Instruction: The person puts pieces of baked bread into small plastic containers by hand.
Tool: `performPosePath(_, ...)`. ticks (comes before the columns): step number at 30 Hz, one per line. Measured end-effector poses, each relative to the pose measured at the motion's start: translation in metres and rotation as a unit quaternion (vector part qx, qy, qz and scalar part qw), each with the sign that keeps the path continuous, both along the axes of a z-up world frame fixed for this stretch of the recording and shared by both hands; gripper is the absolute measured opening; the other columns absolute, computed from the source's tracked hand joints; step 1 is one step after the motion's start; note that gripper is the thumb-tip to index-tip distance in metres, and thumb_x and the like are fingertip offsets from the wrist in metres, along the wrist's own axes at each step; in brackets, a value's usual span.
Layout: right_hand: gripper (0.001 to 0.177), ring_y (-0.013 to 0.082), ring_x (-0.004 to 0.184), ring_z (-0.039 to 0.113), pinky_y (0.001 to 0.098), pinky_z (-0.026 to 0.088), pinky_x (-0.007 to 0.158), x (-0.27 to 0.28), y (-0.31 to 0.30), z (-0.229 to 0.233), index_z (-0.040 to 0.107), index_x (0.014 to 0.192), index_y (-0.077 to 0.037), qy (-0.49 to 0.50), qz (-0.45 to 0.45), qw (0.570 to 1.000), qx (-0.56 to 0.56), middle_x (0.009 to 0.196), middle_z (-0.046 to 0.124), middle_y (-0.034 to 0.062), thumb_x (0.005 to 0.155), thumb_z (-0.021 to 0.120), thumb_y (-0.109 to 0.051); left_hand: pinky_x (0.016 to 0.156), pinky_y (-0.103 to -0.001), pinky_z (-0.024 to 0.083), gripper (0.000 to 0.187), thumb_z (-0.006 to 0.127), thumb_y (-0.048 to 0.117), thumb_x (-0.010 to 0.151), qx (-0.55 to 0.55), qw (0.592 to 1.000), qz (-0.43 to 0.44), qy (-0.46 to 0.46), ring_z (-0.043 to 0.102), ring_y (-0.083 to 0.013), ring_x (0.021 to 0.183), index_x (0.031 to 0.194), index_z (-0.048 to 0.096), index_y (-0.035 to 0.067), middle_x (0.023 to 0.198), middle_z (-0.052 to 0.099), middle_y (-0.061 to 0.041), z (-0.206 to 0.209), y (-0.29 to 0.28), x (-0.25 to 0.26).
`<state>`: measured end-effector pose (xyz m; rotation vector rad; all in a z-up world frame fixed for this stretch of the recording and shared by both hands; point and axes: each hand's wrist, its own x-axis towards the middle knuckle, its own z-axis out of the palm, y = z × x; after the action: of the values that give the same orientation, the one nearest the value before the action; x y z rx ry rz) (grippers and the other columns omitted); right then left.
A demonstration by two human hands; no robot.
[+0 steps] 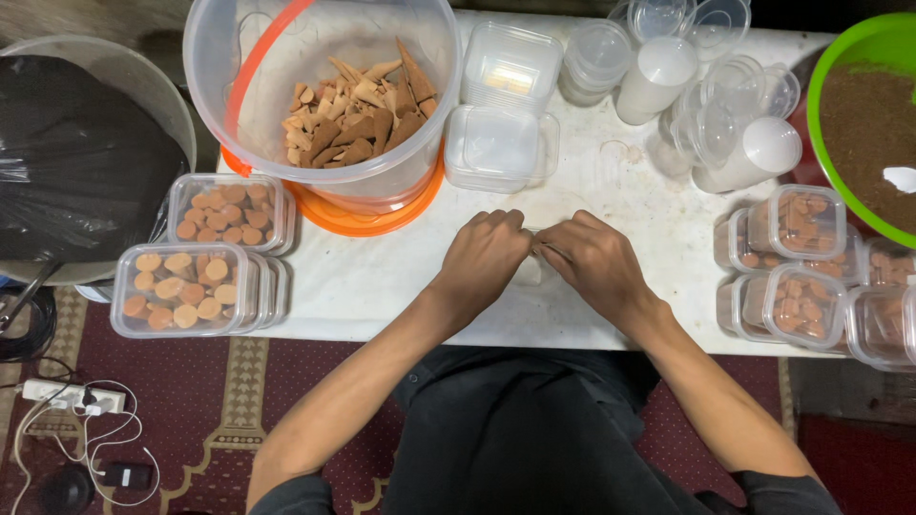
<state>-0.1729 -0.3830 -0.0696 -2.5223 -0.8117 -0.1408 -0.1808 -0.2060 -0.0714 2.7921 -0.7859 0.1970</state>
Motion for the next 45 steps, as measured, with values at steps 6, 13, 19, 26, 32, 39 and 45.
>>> performPosePath(6, 0.004, 0.0140, 0.070, 0.062, 0.0207, 0.052, 0.057, -0.002, -0.003, -0.006, 0.075, 0.088, -0.008, -0.016, 0.000, 1.000, 0.007, 0.079, 0.074, 0.0040, 0.086, 0.078, -0.006, 0.053, -0.022, 0.043, 0.023, 0.070, -0.012, 0.079, -0.013, 1.000, -0.004, -0.008, 0.052, -0.0104, 0.052, 0.065, 0.067, 0.007, 0.057, 0.053, -0.001, 0.005, -0.001, -0.001)
performPosePath(13, 0.006, 0.0140, 0.073, 0.062, 0.0215, 0.053, 0.059, -0.002, -0.007, -0.007, 0.075, 0.092, -0.009, -0.035, 0.002, 0.999, 0.025, 0.082, 0.072, 0.0028, 0.086, 0.078, -0.007, 0.055, -0.021, 0.044, 0.020, 0.071, -0.010, 0.080, -0.027, 1.000, 0.008, -0.008, 0.053, -0.0105, 0.053, 0.067, 0.068, 0.005, 0.057, 0.054, -0.001, 0.002, -0.002, 0.000)
performPosePath(19, 0.011, 0.0180, 0.074, 0.065, 0.0260, 0.056, 0.060, 0.000, -0.006, 0.017, 0.075, 0.098, -0.006, -0.042, 0.000, 0.997, 0.071, 0.086, 0.071, 0.0058, 0.088, 0.078, -0.005, 0.057, -0.023, 0.047, 0.013, 0.070, -0.008, 0.083, -0.076, 0.997, 0.024, 0.019, 0.058, -0.0130, 0.056, 0.083, 0.075, 0.004, 0.064, 0.062, -0.006, 0.008, 0.001, 0.000)
performPosePath(26, 0.011, 0.0207, 0.072, 0.064, 0.0303, 0.056, 0.059, 0.020, -0.017, 0.034, 0.074, 0.102, -0.005, -0.043, 0.009, 0.993, 0.113, 0.090, 0.070, 0.0087, 0.093, 0.076, -0.009, 0.065, -0.032, 0.055, 0.016, 0.073, -0.004, 0.083, -0.128, 0.990, 0.038, 0.036, 0.068, -0.0231, 0.067, 0.098, 0.076, 0.000, 0.079, 0.071, -0.015, 0.038, 0.026, -0.009)
performPosePath(32, 0.008, 0.0242, 0.057, 0.058, 0.0369, 0.049, 0.054, 0.048, -0.001, 0.098, 0.076, 0.103, 0.002, -0.089, 0.069, 0.977, 0.179, 0.090, 0.070, 0.0163, 0.095, 0.078, -0.001, 0.065, -0.043, 0.056, 0.020, 0.070, 0.007, 0.089, -0.240, 0.968, 0.030, 0.062, 0.068, -0.0365, 0.073, 0.108, 0.073, 0.001, 0.083, 0.070, -0.017, 0.116, 0.070, -0.027)
performPosePath(39, 0.006, 0.0241, 0.071, 0.055, 0.0356, 0.043, 0.069, 0.077, 0.052, 0.175, 0.075, 0.106, 0.010, -0.203, 0.234, 0.942, 0.130, 0.101, 0.072, 0.0194, 0.110, 0.078, 0.006, 0.077, -0.039, 0.051, 0.018, 0.064, 0.010, 0.104, -0.188, 0.976, 0.053, -0.096, 0.067, -0.0230, 0.077, 0.110, 0.073, -0.004, 0.097, 0.075, -0.015, 0.194, 0.137, -0.017)
performPosePath(45, 0.014, 0.0215, 0.079, 0.059, 0.0411, 0.041, 0.070, 0.115, 0.113, 0.186, 0.073, 0.116, -0.008, -0.078, 0.245, 0.966, -0.003, 0.089, 0.066, 0.0068, 0.108, 0.066, -0.019, 0.075, -0.050, 0.040, 0.010, 0.066, 0.012, 0.100, -0.071, 0.986, 0.130, -0.072, 0.058, -0.0398, 0.088, 0.099, 0.069, 0.002, 0.092, 0.067, -0.015, 0.186, 0.185, 0.033)
